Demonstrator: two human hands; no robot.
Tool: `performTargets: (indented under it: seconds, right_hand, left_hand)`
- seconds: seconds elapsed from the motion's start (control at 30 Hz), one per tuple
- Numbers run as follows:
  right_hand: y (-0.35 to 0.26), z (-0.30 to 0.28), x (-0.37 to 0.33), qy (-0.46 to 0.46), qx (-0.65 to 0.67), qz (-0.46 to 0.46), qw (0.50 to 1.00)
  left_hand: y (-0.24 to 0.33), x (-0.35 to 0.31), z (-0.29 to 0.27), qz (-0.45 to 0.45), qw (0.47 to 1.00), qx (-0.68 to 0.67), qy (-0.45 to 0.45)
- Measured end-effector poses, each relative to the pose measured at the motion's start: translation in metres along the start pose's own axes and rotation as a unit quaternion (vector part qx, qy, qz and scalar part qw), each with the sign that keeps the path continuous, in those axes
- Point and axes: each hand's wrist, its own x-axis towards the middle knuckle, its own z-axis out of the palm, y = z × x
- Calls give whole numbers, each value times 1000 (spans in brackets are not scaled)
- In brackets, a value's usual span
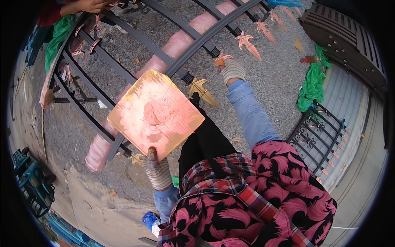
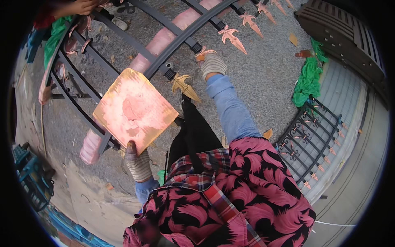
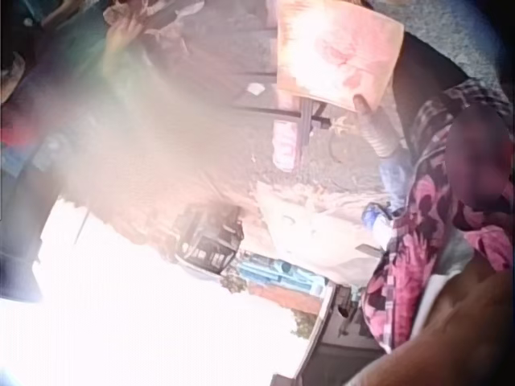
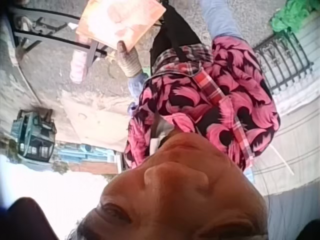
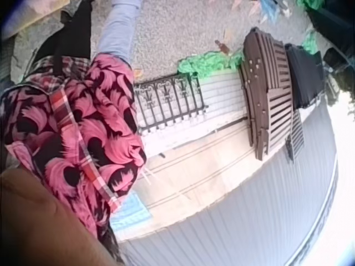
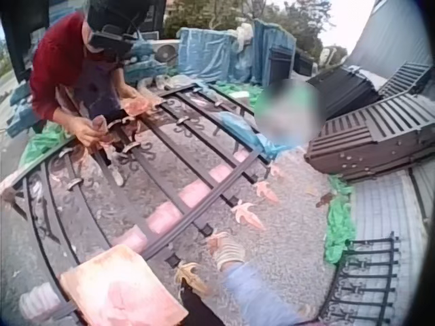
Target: The person paints decorative metal pieces hanging on a black metal frame using a small brush and a paint container. They dip the brush into the container and apply paint to each piece in sequence, moving along the frame.
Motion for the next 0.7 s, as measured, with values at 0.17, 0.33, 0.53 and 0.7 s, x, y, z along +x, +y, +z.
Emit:
performTargets:
  seconds: [0.17, 0.33, 0.53, 0.7]
  right_hand:
    - [31, -7, -8, 79, -29, -2, 996]
    - [3, 17, 6, 46, -130, 32, 990]
    - [21, 6, 5, 20, -150, -63, 987]
    - [38, -3, 3, 79, -187, -153, 967]
  left_hand:
    - [-8, -9, 0, -40, 999, -23, -28]
    - [-2, -15, 1, -41, 999, -27, -19]
    - [0, -15, 7, -14, 1000, -5, -6]
    - [-8, -14, 5, -6, 1000, 4, 9]
